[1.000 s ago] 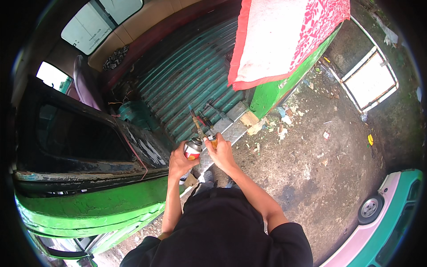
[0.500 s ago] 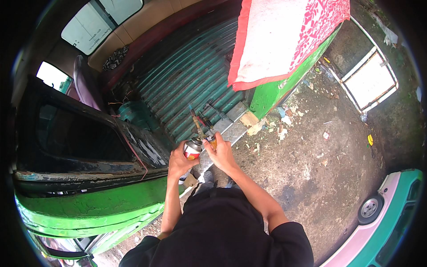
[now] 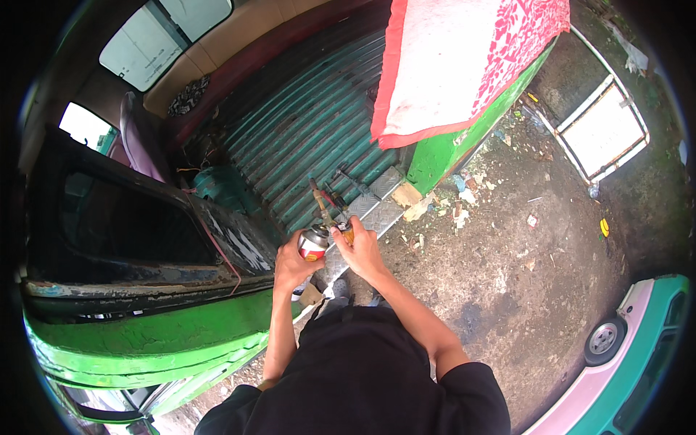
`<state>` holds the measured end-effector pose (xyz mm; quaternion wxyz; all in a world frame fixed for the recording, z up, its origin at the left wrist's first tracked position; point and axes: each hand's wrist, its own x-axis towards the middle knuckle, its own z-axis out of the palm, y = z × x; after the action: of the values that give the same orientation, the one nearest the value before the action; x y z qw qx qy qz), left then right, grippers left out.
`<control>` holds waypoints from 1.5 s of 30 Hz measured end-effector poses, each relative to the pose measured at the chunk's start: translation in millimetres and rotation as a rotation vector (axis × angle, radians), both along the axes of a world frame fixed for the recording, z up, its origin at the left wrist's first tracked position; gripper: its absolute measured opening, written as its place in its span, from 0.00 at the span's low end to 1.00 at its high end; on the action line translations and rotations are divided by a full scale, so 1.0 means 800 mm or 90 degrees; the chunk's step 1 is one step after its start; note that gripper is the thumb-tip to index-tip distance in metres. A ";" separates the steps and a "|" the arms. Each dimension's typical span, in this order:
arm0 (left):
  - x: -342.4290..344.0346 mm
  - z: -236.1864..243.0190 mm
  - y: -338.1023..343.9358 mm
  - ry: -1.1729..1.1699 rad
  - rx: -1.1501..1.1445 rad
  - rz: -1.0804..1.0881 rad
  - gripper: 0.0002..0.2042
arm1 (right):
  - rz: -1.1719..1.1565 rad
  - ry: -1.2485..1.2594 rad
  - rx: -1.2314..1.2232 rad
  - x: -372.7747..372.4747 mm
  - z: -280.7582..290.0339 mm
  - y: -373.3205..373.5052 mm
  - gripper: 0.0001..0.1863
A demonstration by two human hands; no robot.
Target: The person uses a screwdriver and pliers to pry and adjust a metal edge on a green vehicle body. They then attach a blowtorch to a gas canister and apply heat to the same area while scraping with a metal tool.
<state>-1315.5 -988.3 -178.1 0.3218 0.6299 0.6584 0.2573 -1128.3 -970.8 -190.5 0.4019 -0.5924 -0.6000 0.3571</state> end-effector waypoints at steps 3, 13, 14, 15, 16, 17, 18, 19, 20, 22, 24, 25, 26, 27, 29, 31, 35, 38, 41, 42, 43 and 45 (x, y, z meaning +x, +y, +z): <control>-0.001 0.003 0.000 -0.014 -0.021 0.019 0.37 | -0.010 0.011 0.003 0.001 0.014 -0.002 0.18; -0.001 0.004 -0.006 0.004 0.000 0.033 0.32 | 0.004 0.014 0.012 0.000 0.021 -0.003 0.19; 0.000 0.003 -0.006 0.006 0.004 0.028 0.32 | 0.006 0.016 0.025 -0.001 0.020 -0.003 0.19; 0.000 0.002 -0.006 0.007 0.008 0.023 0.32 | 0.008 0.015 0.028 -0.002 0.021 -0.002 0.18; 0.001 0.002 -0.006 0.001 0.003 0.022 0.32 | 0.008 0.014 0.030 -0.002 0.023 -0.003 0.18; 0.002 0.003 -0.005 -0.005 -0.002 0.020 0.32 | 0.008 0.014 0.033 -0.003 0.023 -0.003 0.18; 0.003 0.003 -0.004 -0.011 -0.007 0.018 0.32 | 0.007 0.038 0.033 -0.003 0.016 -0.001 0.16; 0.004 0.001 -0.004 -0.004 -0.005 0.019 0.32 | 0.004 0.062 0.031 -0.003 0.008 0.001 0.14; 0.005 -0.001 -0.003 0.004 -0.004 0.020 0.32 | 0.000 0.086 0.029 -0.002 0.003 0.002 0.13; 0.006 -0.006 -0.002 0.007 -0.004 0.029 0.33 | -0.016 0.108 -0.020 0.004 0.013 0.001 0.14; 0.006 -0.013 -0.001 -0.003 -0.009 0.048 0.33 | -0.035 0.122 -0.049 0.010 0.013 0.006 0.18; 0.006 -0.018 -0.001 -0.018 -0.018 0.047 0.33 | -0.046 0.125 -0.053 0.016 0.003 0.008 0.19; 0.006 -0.022 -0.001 -0.033 -0.027 0.046 0.33 | -0.056 0.128 -0.058 0.022 -0.007 0.012 0.21; 0.006 -0.028 -0.001 -0.048 -0.037 0.046 0.33 | -0.064 0.118 -0.083 0.027 -0.021 0.016 0.21; 0.008 -0.051 -0.003 -0.095 -0.048 0.058 0.33 | -0.086 0.087 -0.092 0.038 -0.062 0.026 0.21; 0.010 -0.076 -0.008 -0.121 -0.059 0.066 0.33 | -0.113 0.046 -0.132 0.046 -0.095 0.037 0.18; 0.016 -0.142 -0.009 -0.193 -0.053 0.084 0.34 | -0.107 -0.062 -0.148 0.060 -0.226 0.073 0.14; 0.011 -0.206 -0.001 -0.243 -0.098 0.119 0.36 | -0.095 -0.088 -0.181 0.051 -0.308 0.112 0.13; 0.003 -0.264 0.016 -0.294 -0.111 0.138 0.35 | -0.077 -0.114 -0.146 0.037 -0.396 0.157 0.14; 0.002 -0.278 0.021 -0.309 -0.110 0.142 0.35 | -0.072 -0.112 -0.142 0.033 -0.424 0.170 0.14; 0.000 -0.282 0.029 -0.297 -0.127 0.164 0.35 | -0.077 -0.104 -0.111 0.026 -0.448 0.183 0.14; -0.006 -0.308 0.039 -0.363 -0.124 0.183 0.35 | -0.058 -0.125 -0.067 0.029 -0.503 0.205 0.14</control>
<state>-1320.3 -957.1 -424.8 0.5120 0.3993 0.6457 0.4018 -1104.8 -807.0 -592.5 0.3255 -0.6716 -0.5894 0.3092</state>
